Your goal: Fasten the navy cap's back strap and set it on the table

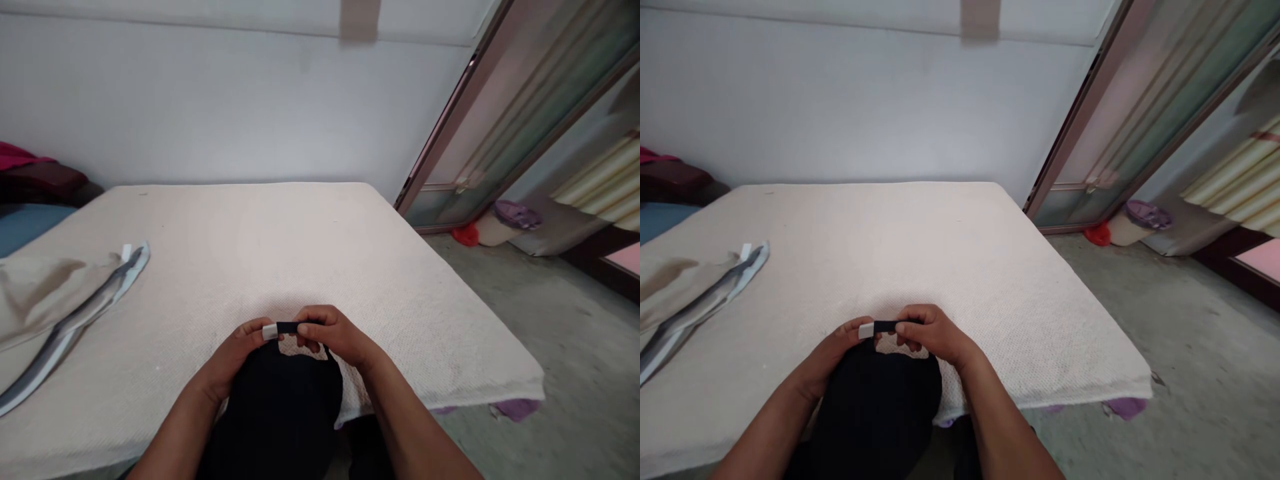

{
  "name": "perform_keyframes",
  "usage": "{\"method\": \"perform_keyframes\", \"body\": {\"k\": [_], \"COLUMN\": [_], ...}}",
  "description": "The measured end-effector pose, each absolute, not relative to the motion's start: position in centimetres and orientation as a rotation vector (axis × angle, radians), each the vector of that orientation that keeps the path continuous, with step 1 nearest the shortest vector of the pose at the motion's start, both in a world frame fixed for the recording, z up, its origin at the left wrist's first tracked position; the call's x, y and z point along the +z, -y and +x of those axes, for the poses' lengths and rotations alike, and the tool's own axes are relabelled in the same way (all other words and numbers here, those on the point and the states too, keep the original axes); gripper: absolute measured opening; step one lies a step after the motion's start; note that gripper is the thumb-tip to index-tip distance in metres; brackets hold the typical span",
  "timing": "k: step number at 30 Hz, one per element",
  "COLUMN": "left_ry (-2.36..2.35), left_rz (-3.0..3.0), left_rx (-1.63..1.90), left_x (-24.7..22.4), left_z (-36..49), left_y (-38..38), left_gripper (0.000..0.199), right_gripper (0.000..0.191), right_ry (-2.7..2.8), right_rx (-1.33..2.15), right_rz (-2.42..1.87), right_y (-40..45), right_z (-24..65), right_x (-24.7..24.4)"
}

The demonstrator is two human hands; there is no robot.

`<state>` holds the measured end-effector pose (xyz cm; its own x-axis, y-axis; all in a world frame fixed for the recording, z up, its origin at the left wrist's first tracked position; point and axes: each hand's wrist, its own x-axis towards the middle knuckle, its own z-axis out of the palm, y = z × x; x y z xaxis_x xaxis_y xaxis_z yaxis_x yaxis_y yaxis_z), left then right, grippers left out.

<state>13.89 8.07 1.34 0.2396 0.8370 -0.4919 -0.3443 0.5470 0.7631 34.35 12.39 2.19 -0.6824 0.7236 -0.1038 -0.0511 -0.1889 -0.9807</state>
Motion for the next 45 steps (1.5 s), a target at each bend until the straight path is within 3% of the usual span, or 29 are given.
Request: {"method": "perform_keyframes", "body": {"k": [13,21,31,45], "left_ry": [-1.021,-1.073,-0.951,-0.991], "left_rz": [0.580,0.574,0.570,0.595], "left_rx": [0.871,0.871,0.924,0.913], "left_x": [1.0,0.6,2.2,0.5], "left_z": [13.9,13.6,14.4,13.8], "left_y": [-8.1,-8.1,-8.0,-8.2], "left_gripper": [0.013,0.018,0.011,0.010], "right_gripper": [0.009,0.009,0.012,0.013], "right_ry": [1.291,1.279,1.127,1.203], "right_rx": [2.011,2.064,2.030,2.053], "right_rz": [-0.804,-0.886,-0.905,-0.897], "right_y": [-12.3,-12.1,-12.2,-11.7], "right_z": [33.4,32.8,32.4,32.3], "right_x": [1.3,1.2,1.0,1.4]}}
